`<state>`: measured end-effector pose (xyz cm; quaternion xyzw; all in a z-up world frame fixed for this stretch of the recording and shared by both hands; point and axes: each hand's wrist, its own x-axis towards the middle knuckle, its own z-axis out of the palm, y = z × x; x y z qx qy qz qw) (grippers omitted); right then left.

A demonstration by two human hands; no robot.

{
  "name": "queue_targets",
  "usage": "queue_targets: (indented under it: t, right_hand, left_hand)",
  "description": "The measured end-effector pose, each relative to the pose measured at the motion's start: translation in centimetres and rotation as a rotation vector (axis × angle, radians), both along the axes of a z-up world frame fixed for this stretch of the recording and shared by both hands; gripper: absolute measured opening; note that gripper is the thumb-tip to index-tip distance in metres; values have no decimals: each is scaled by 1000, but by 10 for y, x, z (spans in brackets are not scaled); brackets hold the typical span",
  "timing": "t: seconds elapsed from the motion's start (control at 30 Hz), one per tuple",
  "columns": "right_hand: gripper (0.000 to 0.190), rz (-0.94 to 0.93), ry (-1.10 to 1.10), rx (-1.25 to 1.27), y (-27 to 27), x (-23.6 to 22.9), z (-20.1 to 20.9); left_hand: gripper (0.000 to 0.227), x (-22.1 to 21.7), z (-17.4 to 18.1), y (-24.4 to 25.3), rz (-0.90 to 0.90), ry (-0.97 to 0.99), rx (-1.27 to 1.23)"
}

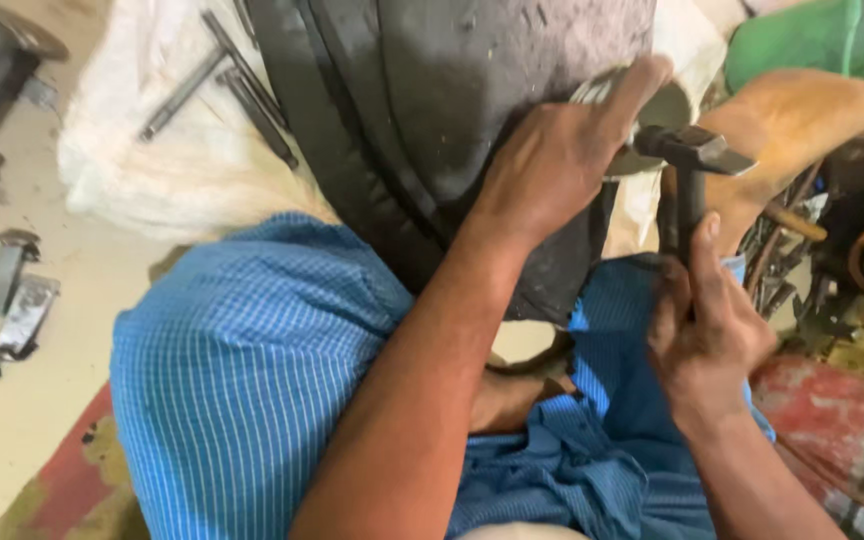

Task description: The person sits on the floor and uses a hammer and chisel to chip away at the rim of a white plastic object. They repeatedly strike the object, pause to inspect the rim, and continue chipping until the clip ends.

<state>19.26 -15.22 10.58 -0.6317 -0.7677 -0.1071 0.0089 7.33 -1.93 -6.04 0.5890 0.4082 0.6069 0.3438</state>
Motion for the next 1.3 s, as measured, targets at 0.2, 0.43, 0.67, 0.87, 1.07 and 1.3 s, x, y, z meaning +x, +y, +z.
queue_targets:
  t: [0.2, 0.43, 0.67, 0.87, 1.07, 1.3]
  right_hand:
    - [41, 5, -9, -35, 0, 10, -7]
    - [54, 112, 69, -56, 18, -24, 10]
    - [51, 176, 93, -10, 19, -10, 4]
    - [48, 251, 123, 21, 34, -32, 3]
    - [55, 15, 170, 4, 27, -42, 9]
    - [52, 211, 225, 3, 6, 9, 18]
  left_hand:
    - [61, -5, -5, -5, -67, -3, -1]
    - [59, -9, -5, 0, -30, -84, 14]
    - [62, -17, -2, 0, -61, -4, -33]
    - [63, -14, -10, 11, -39, -73, -39]
    - [62, -21, 0, 8, 35, -266, -57]
    - [69, -11, -3, 3, -30, -69, -111]
